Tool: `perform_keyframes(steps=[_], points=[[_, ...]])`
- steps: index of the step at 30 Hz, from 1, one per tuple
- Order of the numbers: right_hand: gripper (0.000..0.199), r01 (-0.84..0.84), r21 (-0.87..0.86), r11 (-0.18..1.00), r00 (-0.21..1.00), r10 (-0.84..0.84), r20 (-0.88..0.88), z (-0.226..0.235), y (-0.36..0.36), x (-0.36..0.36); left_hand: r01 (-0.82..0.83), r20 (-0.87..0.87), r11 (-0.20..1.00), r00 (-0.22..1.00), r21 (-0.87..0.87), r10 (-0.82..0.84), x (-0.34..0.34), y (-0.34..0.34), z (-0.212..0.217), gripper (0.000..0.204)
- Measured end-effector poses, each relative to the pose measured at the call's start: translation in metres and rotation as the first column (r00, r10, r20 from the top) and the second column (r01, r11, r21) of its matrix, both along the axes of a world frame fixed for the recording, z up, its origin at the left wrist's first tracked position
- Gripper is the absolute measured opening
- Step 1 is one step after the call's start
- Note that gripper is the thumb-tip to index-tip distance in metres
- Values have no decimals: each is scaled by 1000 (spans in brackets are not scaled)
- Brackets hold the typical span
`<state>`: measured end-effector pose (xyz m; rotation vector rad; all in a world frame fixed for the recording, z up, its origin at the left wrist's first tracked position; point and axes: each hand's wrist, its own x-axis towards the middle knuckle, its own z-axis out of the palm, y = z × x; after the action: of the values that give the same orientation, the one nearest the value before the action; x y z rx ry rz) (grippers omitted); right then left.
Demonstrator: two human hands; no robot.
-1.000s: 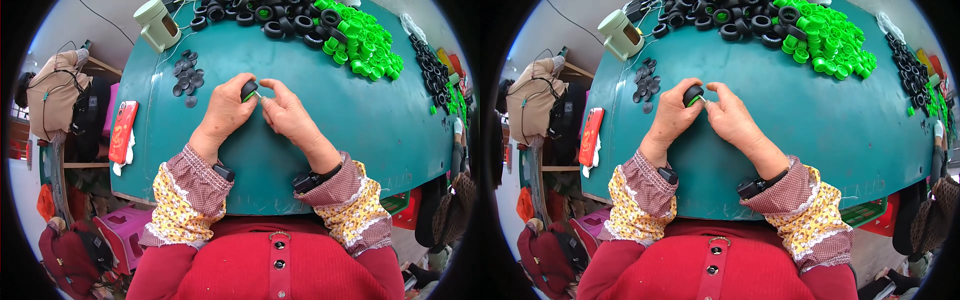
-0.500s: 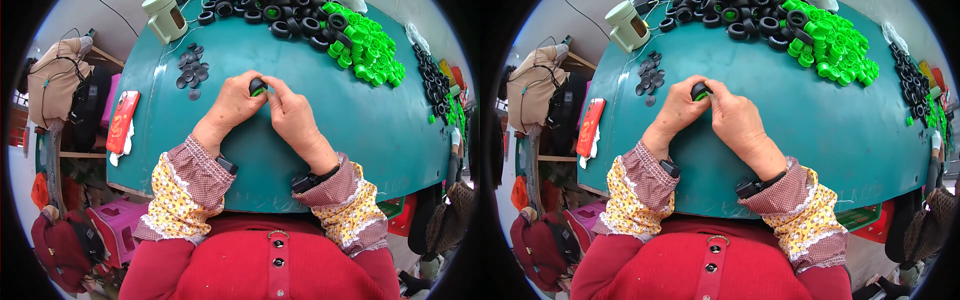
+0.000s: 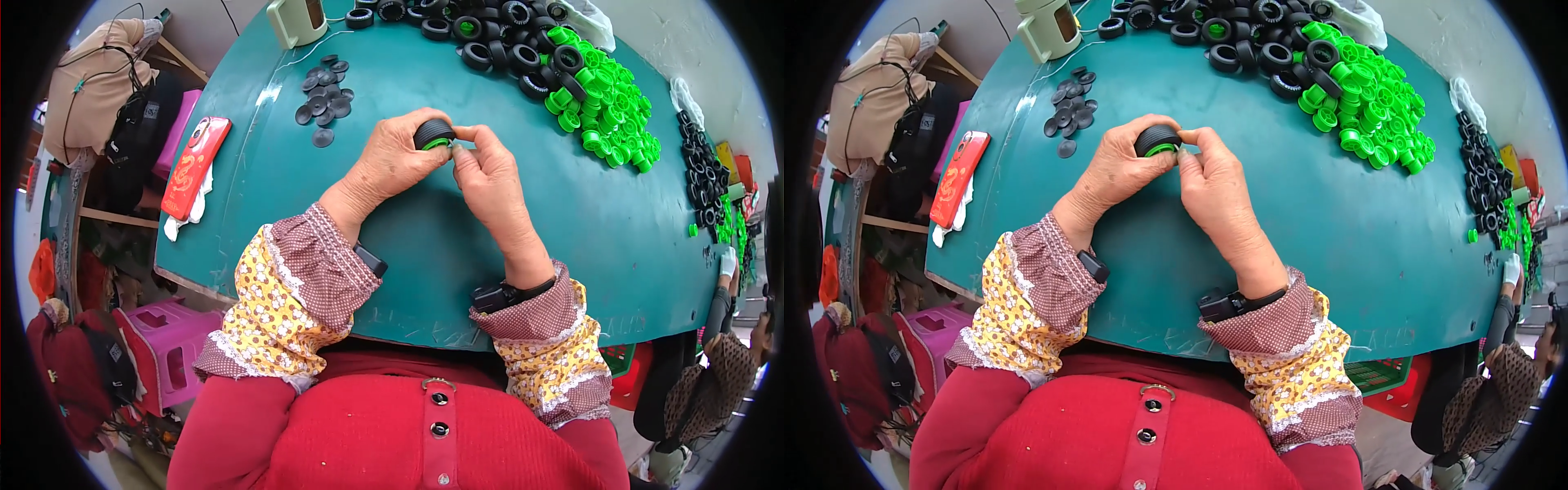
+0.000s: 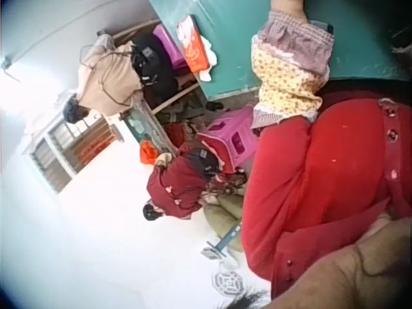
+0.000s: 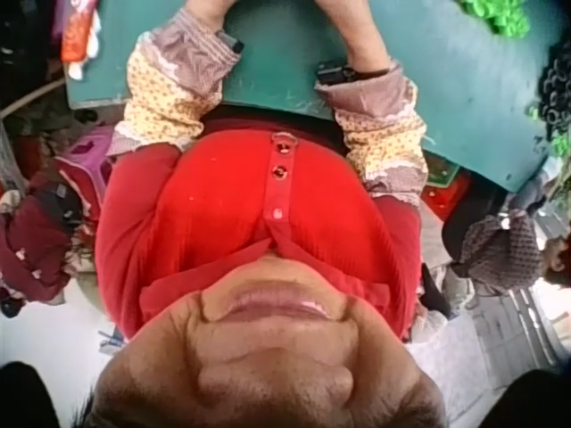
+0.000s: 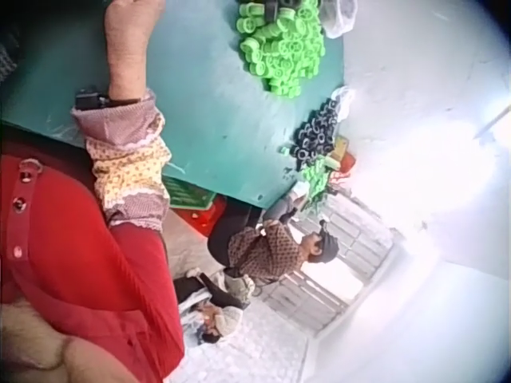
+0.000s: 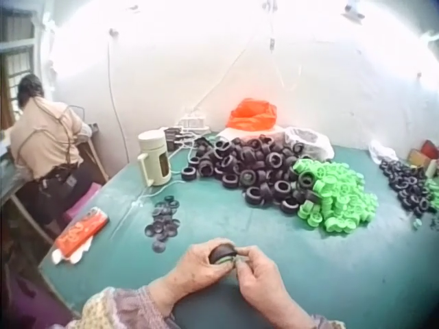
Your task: Assemble green plastic rims into black rubber toy tires and snap on hubcaps.
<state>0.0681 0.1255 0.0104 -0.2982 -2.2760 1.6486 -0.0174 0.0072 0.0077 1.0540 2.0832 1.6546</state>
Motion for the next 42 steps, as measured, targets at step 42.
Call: perform_keyframes(steps=[42], points=[[21, -28, 435, 900, 998, -1, 68, 13, -15, 10, 8, -139, 997, 990, -72, -19, -9, 4, -7, 25]])
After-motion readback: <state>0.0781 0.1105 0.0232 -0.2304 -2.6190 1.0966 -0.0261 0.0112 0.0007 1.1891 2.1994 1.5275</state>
